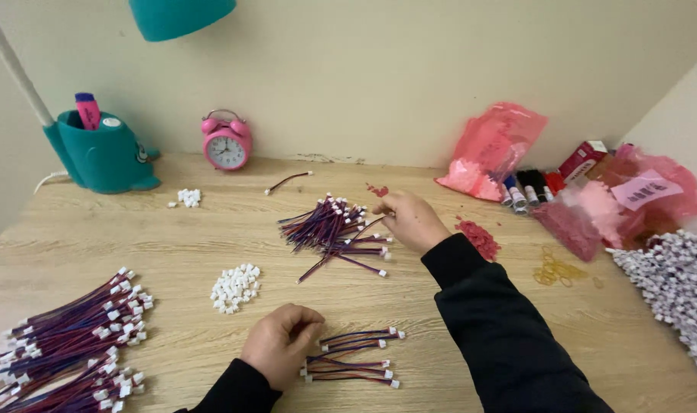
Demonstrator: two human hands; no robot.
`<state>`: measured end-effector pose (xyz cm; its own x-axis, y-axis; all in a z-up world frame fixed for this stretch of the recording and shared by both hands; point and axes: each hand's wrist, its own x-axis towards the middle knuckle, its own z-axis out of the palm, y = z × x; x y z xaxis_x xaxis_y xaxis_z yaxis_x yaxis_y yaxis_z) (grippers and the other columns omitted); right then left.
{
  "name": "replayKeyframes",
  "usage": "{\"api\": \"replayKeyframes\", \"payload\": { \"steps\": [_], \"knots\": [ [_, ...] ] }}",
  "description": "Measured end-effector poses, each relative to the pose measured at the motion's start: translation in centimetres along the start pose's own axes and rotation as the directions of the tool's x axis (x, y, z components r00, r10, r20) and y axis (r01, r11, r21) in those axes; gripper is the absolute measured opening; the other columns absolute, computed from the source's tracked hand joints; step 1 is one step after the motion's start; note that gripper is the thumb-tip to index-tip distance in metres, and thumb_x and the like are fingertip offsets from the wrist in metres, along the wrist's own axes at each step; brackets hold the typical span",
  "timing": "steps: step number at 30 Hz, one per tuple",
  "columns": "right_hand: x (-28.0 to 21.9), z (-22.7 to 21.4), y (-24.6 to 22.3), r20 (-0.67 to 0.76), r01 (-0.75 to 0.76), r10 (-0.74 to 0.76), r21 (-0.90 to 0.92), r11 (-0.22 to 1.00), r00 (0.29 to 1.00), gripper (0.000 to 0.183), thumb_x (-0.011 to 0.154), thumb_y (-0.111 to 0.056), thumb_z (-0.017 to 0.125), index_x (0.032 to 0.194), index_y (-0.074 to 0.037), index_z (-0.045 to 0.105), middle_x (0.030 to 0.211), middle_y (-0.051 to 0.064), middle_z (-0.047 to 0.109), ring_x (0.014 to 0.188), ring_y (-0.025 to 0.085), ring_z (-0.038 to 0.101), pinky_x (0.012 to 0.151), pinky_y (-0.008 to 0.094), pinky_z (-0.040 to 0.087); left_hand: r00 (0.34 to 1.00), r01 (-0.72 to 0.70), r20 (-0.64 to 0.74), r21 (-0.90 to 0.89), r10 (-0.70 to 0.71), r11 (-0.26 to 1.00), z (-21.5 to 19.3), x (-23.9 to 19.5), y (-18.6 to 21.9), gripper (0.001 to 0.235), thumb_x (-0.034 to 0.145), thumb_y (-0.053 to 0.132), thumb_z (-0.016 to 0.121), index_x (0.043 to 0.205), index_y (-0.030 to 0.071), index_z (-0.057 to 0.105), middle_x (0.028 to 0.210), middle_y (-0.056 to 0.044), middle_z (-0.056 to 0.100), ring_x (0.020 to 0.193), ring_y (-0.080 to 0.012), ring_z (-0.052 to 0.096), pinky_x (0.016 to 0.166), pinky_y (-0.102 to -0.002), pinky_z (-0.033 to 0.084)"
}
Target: Assembling electronic wire harnesses by attaching plastic connectors to wire ends
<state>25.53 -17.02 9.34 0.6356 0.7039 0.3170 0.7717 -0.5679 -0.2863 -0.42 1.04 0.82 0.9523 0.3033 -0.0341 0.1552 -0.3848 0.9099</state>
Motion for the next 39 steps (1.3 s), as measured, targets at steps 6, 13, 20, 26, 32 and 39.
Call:
{"api": "replayKeyframes", "payload": {
  "steps": [6,13,20,26,32,39],
  "knots": [
    [-2.0,-5.6,-4.7,-0.222,-0.041,0.068,0.123,0.992,0.973,0.01,0.085,-0.015,0.07,0.094,-0.013,0.074,0.09,0.003,0.068,0.082,0.017,0.064,0.072,0.032,0.05,0.993,-0.06,-0.106,-0.101,0.049,0.993,-1.0,0.0,0.8,0.019,0.081,0.021,0.068,0.098,0.018,0.077,0.082,0.006,0.078,0.066,-0.0056,0.065,0.065,-0.019,0.054],
    [-8.5,-8.6,-12.0,-0.349,0.301,-0.309,-0.079,0.95,0.885,0.032,0.087,-0.006,0.068,0.118,-0.009,0.06,0.091,0.007,0.068,0.078,0.019,0.064,0.072,0.033,0.052,0.611,-0.615,-0.377,0.329,0.696,0.717,-5.5,-3.2,12.5,0.027,0.09,0.019,0.061,0.113,0.005,0.062,0.108,-0.009,0.069,0.1,-0.0249,0.066,0.089,-0.033,0.048],
    [-11.9,-8.7,-16.3,-0.32,0.618,-0.573,0.05,0.785,0.754,0.031,0.098,0.0,0.054,0.128,-0.005,0.053,0.112,0.016,0.065,0.095,0.028,0.067,0.084,0.036,0.055,0.882,-0.471,-0.026,-0.038,0.47,0.881,-3.8,-2.9,13.5,0.022,0.089,0.029,0.063,0.098,0.012,0.074,0.086,0.0,0.075,0.078,-0.0121,0.066,0.071,-0.028,0.052],
    [-12.8,-8.3,-15.8,-0.267,0.516,-0.464,0.176,0.838,0.845,0.04,0.091,-0.003,0.059,0.13,-0.005,0.05,0.118,0.015,0.06,0.101,0.026,0.062,0.088,0.034,0.053,0.981,-0.131,0.08,-0.409,0.178,0.903,-2.2,-2.5,11.6,0.012,0.087,0.014,0.07,0.091,0.006,0.078,0.07,0.001,0.068,0.065,-0.0066,0.057,0.061,-0.02,0.046],
    [-13.0,-6.3,-14.3,0.102,-0.152,0.118,0.799,0.582,0.988,0.04,0.086,-0.019,0.067,0.121,-0.003,0.058,0.094,0.006,0.064,0.085,0.013,0.061,0.075,0.025,0.051,0.971,-0.225,-0.004,-0.371,0.241,0.901,-1.3,-2.4,10.9,0.01,0.086,0.015,0.071,0.089,0.007,0.076,0.079,0.003,0.073,0.072,-0.0055,0.06,0.07,-0.021,0.049],
    [-13.2,-5.9,-14.7,0.114,-0.165,0.12,0.736,0.657,0.986,0.019,0.092,-0.025,0.063,0.083,-0.008,0.064,0.069,-0.002,0.057,0.06,0.006,0.046,0.052,0.022,0.038,0.961,-0.25,0.054,-0.25,0.271,0.936,-1.2,-2.8,11.2,0.017,0.086,0.023,0.067,0.094,0.012,0.076,0.078,0.007,0.072,0.065,-0.0033,0.053,0.064,-0.021,0.046]
  ]
}}
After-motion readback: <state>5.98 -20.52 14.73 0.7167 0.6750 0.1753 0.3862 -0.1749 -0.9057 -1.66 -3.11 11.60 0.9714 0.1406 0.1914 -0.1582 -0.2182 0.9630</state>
